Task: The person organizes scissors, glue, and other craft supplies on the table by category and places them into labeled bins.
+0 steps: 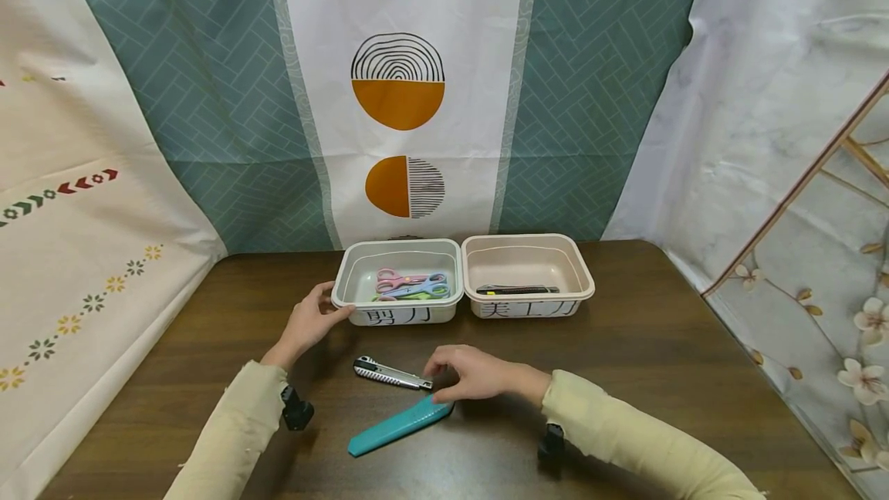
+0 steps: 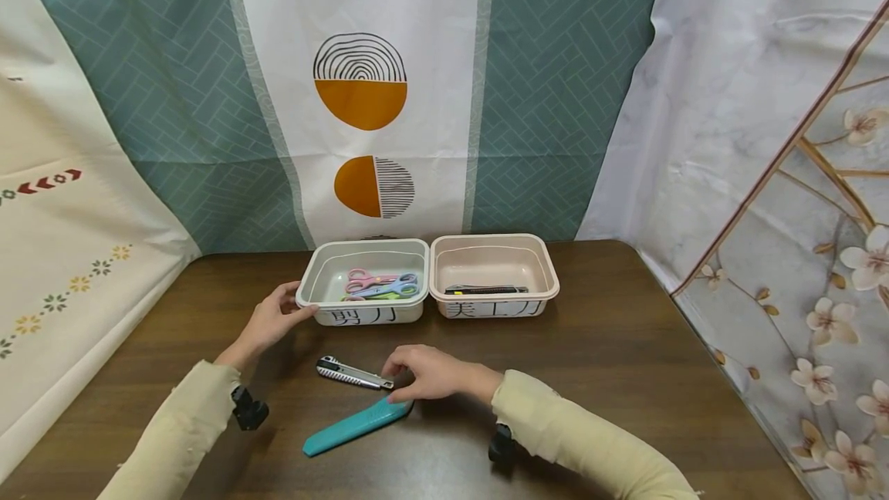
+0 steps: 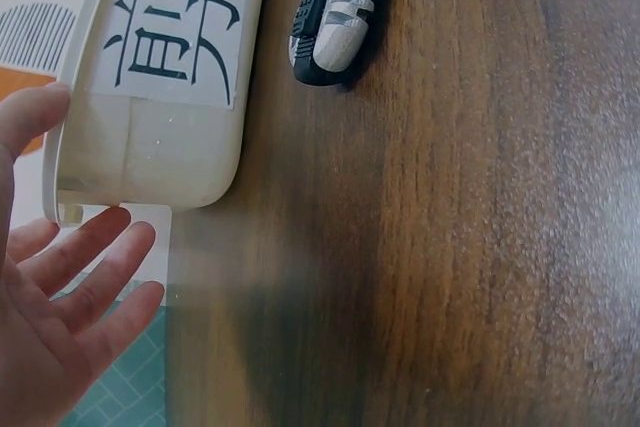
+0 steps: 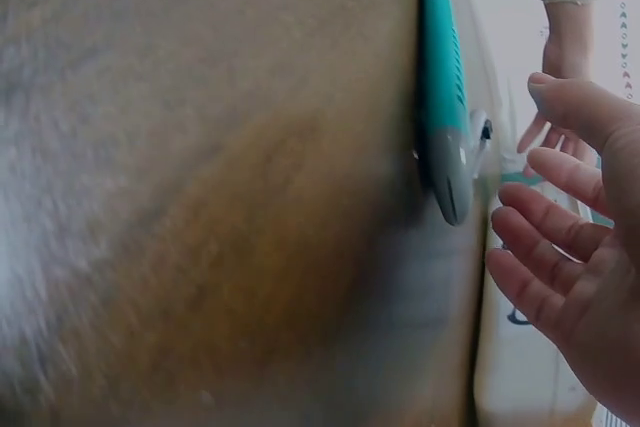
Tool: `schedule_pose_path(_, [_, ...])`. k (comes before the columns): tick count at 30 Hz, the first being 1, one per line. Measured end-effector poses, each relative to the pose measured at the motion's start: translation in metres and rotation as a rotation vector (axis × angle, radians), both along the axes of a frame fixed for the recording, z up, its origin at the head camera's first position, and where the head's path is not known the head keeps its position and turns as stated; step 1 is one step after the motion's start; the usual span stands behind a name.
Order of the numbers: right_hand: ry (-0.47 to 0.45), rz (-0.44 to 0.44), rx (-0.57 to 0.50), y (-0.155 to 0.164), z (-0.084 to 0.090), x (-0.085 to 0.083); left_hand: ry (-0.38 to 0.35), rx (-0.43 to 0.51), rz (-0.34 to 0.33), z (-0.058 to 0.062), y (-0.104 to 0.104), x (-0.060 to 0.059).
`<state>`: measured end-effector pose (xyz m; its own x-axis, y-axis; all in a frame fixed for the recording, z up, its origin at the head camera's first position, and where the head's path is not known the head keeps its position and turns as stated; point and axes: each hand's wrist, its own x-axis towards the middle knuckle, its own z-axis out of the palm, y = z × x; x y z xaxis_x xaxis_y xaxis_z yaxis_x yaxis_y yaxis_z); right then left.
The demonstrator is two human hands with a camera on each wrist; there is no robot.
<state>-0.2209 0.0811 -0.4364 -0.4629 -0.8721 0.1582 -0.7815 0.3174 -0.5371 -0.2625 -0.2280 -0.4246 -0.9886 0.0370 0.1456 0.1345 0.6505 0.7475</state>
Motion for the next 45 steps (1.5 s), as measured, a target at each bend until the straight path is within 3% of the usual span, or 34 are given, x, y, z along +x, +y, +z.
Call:
schedule_pose_path(8, [0.009,0.012,0.048,-0.010,-0.011,0.003,-0.011,-0.003,0.003,0.000,0.000,-0.001])
schedule_pose_path(27, [0.091,0.044,0.185,-0.015,-0.012,0.014,-0.009,0.009,0.008,-0.001,0.002,0.000])
schedule_pose_path(45, [0.097,0.065,0.189,-0.008,-0.011,0.014,-0.006,0.013,0.008,-0.003,0.001,0.000])
